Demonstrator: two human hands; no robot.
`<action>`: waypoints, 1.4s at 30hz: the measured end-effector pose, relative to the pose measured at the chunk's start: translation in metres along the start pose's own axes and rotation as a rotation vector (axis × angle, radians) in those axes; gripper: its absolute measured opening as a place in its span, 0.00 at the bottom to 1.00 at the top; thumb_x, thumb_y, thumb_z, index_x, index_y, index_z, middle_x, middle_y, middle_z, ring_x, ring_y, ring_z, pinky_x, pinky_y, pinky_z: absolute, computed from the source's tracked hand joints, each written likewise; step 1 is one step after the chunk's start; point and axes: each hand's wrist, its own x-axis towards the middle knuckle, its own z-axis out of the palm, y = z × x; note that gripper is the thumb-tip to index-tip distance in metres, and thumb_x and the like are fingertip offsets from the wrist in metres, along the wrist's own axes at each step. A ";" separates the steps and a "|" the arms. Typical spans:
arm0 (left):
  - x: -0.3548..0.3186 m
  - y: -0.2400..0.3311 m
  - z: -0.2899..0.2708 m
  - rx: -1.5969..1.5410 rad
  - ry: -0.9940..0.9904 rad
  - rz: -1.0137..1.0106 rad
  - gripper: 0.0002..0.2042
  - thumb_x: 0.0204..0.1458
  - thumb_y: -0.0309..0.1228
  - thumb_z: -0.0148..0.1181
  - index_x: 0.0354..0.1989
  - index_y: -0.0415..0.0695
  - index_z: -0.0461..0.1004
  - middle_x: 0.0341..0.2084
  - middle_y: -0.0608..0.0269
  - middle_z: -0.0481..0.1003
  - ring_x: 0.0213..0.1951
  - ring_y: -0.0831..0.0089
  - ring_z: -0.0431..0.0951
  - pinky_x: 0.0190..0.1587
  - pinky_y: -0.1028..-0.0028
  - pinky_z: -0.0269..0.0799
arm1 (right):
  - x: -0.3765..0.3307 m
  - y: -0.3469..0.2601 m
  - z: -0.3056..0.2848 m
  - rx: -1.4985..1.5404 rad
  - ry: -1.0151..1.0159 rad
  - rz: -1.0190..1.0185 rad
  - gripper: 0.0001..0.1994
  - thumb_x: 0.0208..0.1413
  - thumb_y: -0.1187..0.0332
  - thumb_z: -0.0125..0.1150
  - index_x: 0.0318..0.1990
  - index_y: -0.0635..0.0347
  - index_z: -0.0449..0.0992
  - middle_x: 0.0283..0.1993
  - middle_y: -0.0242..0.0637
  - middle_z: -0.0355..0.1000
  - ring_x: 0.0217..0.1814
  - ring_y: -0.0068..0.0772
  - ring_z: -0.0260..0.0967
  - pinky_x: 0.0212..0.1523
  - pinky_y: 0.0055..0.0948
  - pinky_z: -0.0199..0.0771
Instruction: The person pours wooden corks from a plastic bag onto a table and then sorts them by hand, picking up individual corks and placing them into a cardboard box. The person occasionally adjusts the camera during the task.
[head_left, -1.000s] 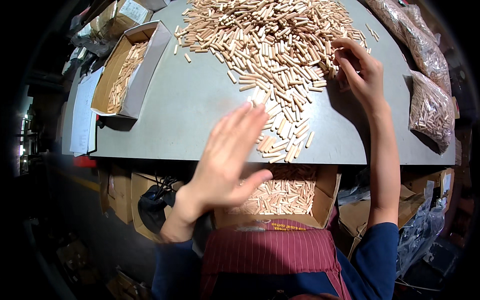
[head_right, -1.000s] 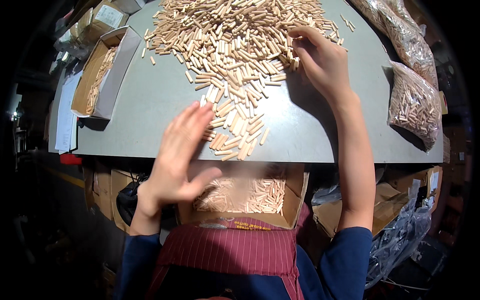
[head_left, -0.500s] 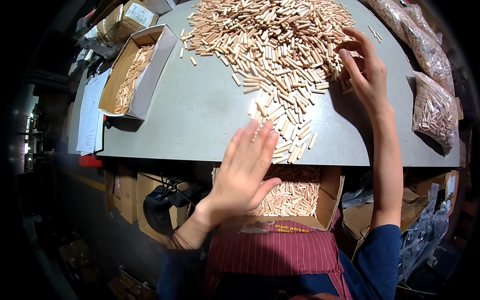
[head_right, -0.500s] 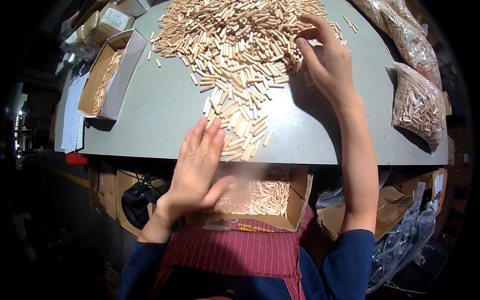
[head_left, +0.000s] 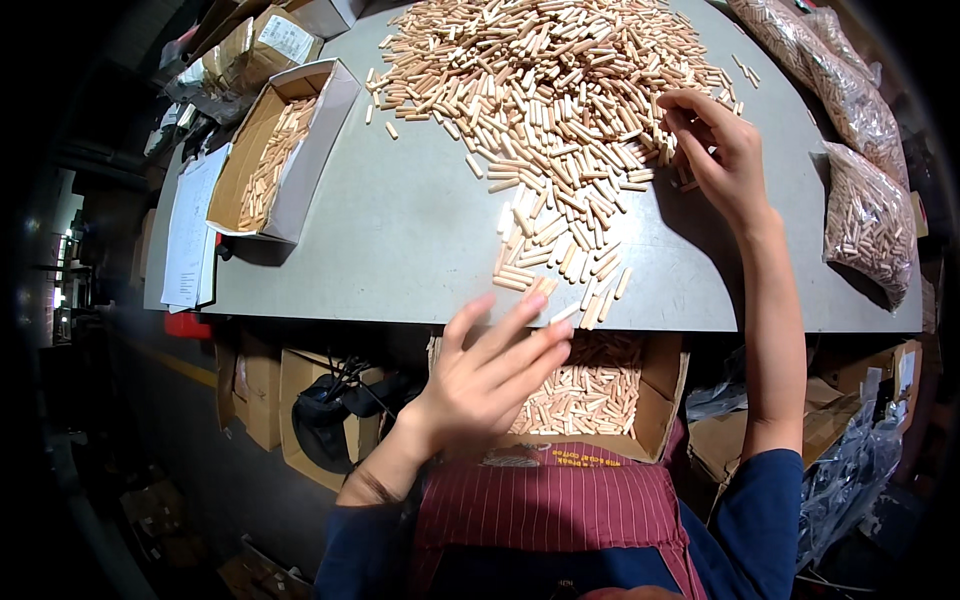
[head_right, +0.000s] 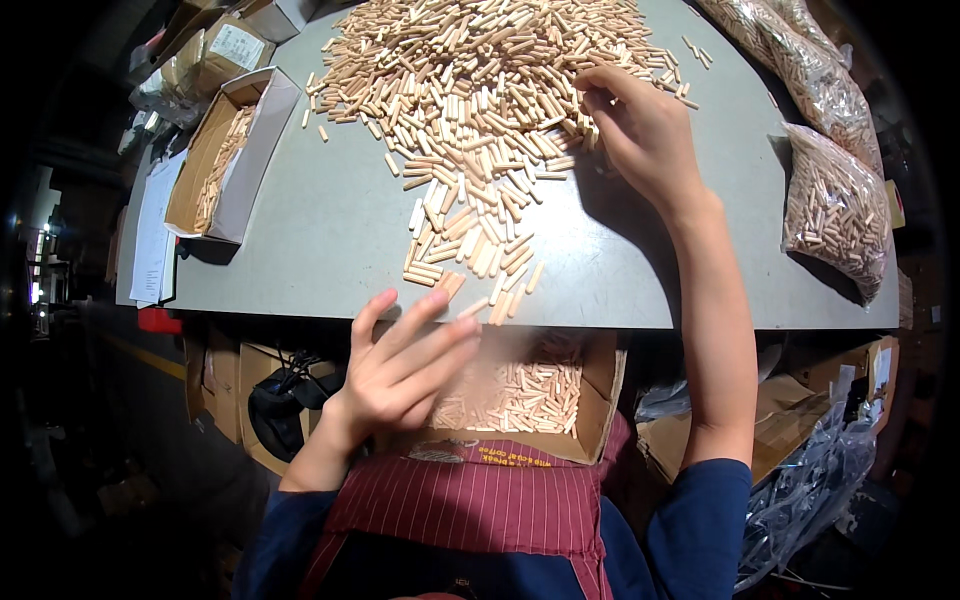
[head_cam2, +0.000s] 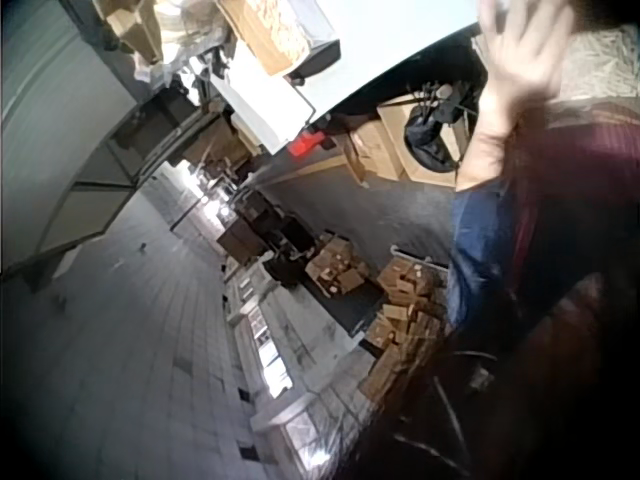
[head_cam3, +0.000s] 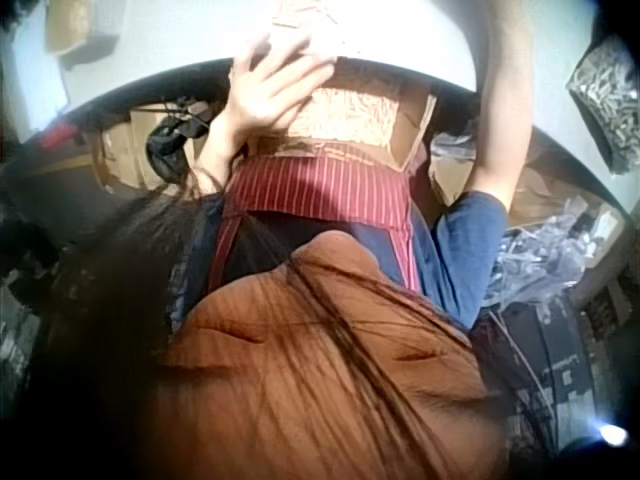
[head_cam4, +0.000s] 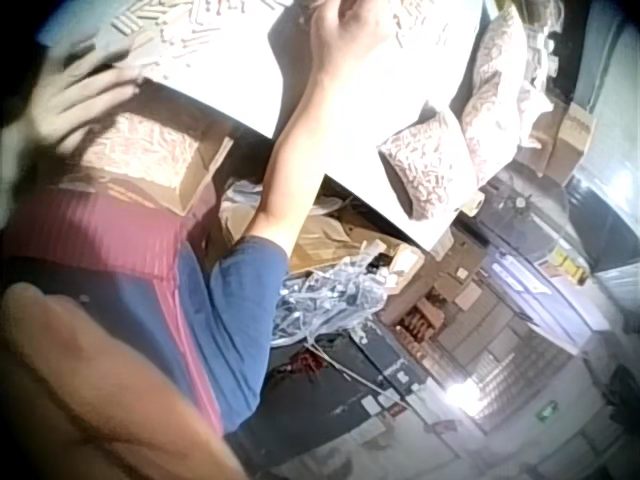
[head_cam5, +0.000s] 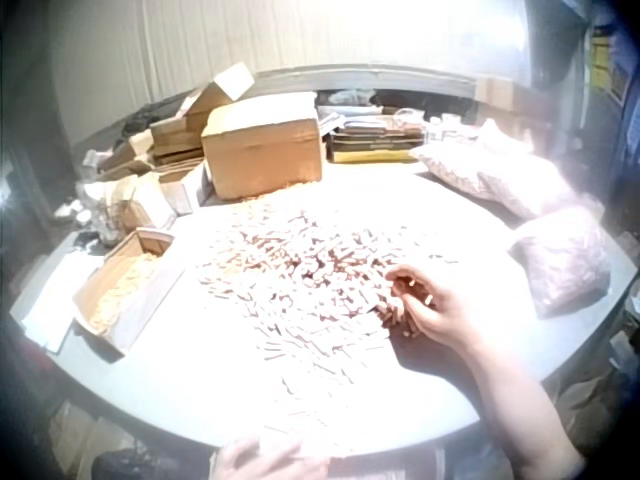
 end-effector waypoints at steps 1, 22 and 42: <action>-0.002 0.000 -0.002 -0.034 0.037 0.020 0.14 0.48 0.25 0.63 0.43 0.44 0.87 0.50 0.61 0.85 0.60 0.60 0.81 0.74 0.51 0.54 | 0.000 -0.001 0.000 0.006 0.004 0.012 0.08 0.64 0.72 0.64 0.49 0.60 0.82 0.36 0.40 0.82 0.34 0.31 0.81 0.37 0.29 0.77; 0.009 -0.028 -0.012 -0.192 0.198 -0.284 0.17 0.58 0.18 0.57 0.56 0.30 0.79 0.54 0.44 0.81 0.60 0.51 0.80 0.66 0.56 0.68 | -0.002 0.001 -0.001 0.024 -0.005 0.001 0.14 0.66 0.79 0.59 0.57 0.63 0.79 0.44 0.36 0.82 0.41 0.21 0.80 0.37 0.22 0.78; 0.057 -0.004 0.033 0.023 -0.213 0.062 0.43 0.52 0.54 0.64 0.74 0.41 0.63 0.74 0.56 0.64 0.75 0.55 0.60 0.78 0.53 0.50 | -0.002 -0.001 -0.007 0.054 -0.066 0.137 0.16 0.60 0.80 0.61 0.55 0.60 0.80 0.42 0.40 0.83 0.35 0.27 0.82 0.36 0.26 0.80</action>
